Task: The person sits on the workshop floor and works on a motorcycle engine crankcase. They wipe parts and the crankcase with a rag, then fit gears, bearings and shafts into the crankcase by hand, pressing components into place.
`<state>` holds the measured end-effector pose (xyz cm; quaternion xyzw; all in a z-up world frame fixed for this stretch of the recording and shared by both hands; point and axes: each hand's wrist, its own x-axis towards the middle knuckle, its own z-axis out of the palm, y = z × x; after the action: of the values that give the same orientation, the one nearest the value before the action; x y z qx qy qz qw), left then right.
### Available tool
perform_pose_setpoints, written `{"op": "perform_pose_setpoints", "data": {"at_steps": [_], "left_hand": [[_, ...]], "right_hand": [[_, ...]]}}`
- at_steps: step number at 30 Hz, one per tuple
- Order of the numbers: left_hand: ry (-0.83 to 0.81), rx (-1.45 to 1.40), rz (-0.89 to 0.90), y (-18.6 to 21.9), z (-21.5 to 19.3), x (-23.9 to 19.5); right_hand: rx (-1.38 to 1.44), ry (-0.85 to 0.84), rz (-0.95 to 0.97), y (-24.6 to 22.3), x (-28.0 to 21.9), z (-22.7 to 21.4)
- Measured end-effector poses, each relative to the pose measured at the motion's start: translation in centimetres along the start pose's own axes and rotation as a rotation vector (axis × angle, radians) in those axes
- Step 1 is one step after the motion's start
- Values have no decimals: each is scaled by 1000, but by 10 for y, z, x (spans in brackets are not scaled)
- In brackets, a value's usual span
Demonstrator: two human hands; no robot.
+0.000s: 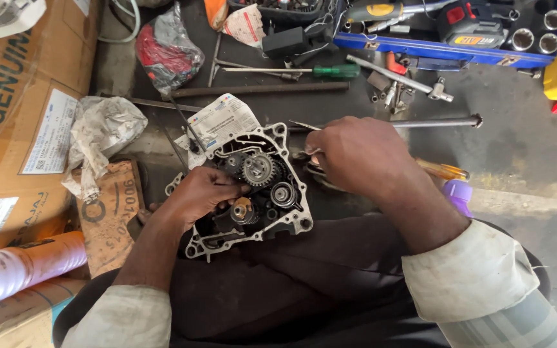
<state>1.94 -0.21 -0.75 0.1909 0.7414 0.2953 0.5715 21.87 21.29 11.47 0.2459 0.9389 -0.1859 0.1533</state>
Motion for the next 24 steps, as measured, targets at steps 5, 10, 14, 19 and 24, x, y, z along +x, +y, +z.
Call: {"op": "perform_pose_setpoints", "data": {"at_steps": [5,10,14,19,24], "left_hand": [[-2,-43,-12,-1,2,0],[16,-65,-22,0,1,0],[15,-52,45,-13,-2,6],[24,1,-7,14,3,-7],[27,84,-43,18,3,-9]], "right_hand": [[-17,30,-41,3,1,3],[-29,25,-58,2,2,-2],[-32,-20,-31,0,4,-4],[-36,-23,-42,1,6,-1],[-34,-23,-47,0,7,-1]]}}
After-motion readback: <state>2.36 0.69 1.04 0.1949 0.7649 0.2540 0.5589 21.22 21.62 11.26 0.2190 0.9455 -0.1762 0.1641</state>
